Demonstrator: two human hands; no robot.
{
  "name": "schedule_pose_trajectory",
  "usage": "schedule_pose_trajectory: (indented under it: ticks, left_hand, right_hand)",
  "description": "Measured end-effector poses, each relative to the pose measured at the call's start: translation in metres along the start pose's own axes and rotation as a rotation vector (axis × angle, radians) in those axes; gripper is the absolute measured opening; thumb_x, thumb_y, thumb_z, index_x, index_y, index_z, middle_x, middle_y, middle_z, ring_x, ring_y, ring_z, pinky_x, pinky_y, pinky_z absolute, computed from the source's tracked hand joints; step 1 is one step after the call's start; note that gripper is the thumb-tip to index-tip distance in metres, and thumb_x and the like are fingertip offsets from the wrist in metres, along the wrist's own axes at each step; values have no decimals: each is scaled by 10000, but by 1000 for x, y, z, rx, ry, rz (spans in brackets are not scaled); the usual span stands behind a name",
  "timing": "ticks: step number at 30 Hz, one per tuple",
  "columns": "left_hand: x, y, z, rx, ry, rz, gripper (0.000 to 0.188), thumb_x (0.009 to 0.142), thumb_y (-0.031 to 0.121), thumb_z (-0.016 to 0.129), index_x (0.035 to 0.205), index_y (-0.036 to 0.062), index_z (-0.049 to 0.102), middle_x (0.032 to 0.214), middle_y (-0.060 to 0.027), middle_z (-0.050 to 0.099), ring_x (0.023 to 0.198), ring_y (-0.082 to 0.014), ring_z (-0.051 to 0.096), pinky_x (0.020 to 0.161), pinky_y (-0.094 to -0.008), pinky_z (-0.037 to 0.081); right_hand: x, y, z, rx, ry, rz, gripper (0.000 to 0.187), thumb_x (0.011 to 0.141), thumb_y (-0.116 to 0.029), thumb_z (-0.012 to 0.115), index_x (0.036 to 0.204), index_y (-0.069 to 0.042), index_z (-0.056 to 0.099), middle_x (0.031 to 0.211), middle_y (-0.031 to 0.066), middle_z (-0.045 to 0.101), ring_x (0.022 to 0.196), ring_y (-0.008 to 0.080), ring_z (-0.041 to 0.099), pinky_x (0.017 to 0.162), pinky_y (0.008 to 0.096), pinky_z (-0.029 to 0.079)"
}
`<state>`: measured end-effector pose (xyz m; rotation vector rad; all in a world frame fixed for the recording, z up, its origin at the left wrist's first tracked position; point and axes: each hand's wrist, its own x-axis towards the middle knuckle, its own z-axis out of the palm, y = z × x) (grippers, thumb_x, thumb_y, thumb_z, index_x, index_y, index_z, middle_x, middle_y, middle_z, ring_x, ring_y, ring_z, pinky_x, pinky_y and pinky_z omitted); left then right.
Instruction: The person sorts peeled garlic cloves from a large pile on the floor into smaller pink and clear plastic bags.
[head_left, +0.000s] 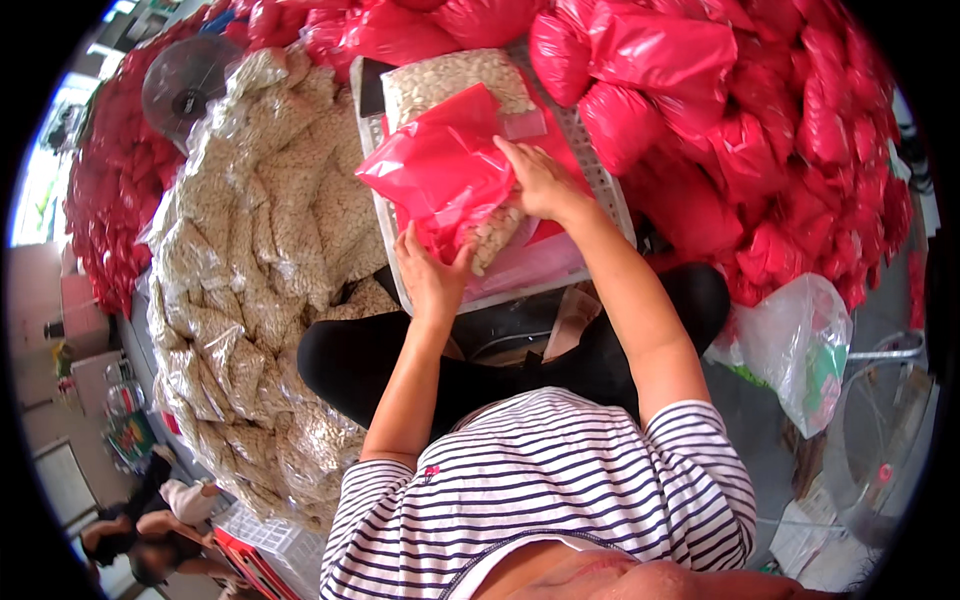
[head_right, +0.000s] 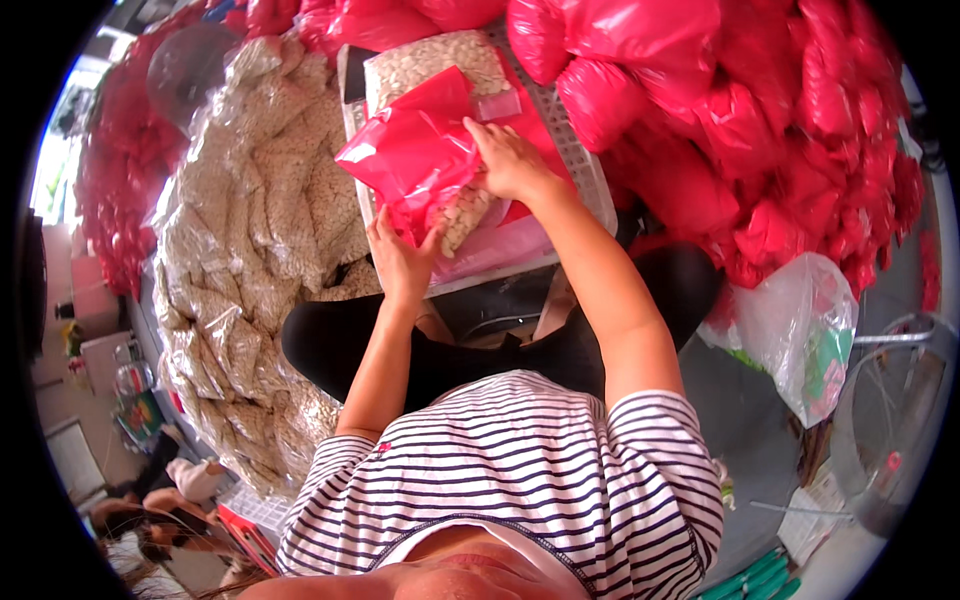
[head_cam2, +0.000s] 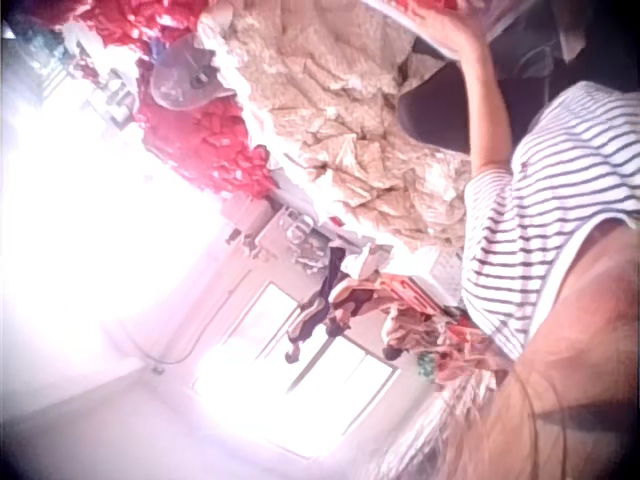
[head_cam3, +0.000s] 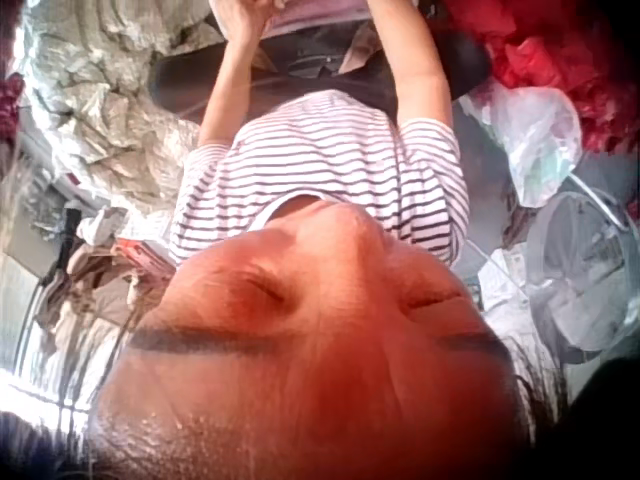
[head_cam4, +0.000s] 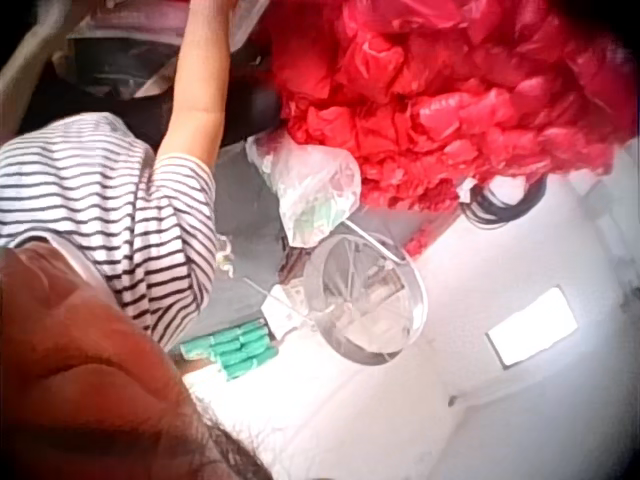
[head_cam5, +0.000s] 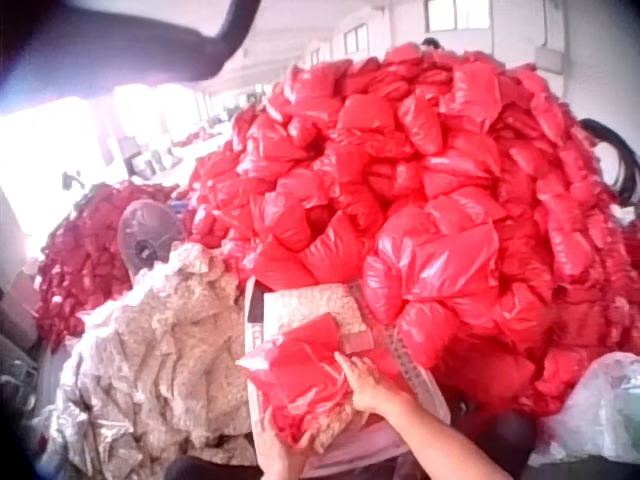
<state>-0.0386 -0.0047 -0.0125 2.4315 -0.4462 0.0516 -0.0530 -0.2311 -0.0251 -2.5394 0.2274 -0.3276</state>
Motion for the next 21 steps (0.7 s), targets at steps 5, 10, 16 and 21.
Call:
schedule_pose_trajectory:
  ticks: [5,10,16,21]
  left_hand:
    - [30,-25,6,-184,-112,-193,392,774,186,733,1096,19,584,1073,-175,540,804,-276,613,728,-383,506]
    - [27,-20,10,-104,55,-61,243,789,165,695,898,7,546,836,-157,531,794,-303,585,710,-400,475]
    - [73,-21,-9,127,86,123,201,905,216,460,919,55,579,854,-214,618,816,-429,595,716,-493,472]
    - [201,29,-90,327,89,326,256,896,304,502,962,77,601,885,-219,653,879,-406,624,769,-493,487]
  right_hand:
    - [10,-44,14,-150,211,247,335,748,-97,585,1064,-27,500,1023,209,590,968,381,569,807,473,493]
    - [-18,-19,16,50,450,-49,533,618,-44,647,1146,-50,572,1042,190,579,1010,366,542,921,417,441]
    - [17,1,18,-59,226,88,130,809,-103,528,912,-36,571,913,226,624,878,401,603,744,478,471]
    - [121,-31,-83,-173,245,32,420,809,-479,621,857,-61,628,831,207,657,819,404,644,729,498,518]
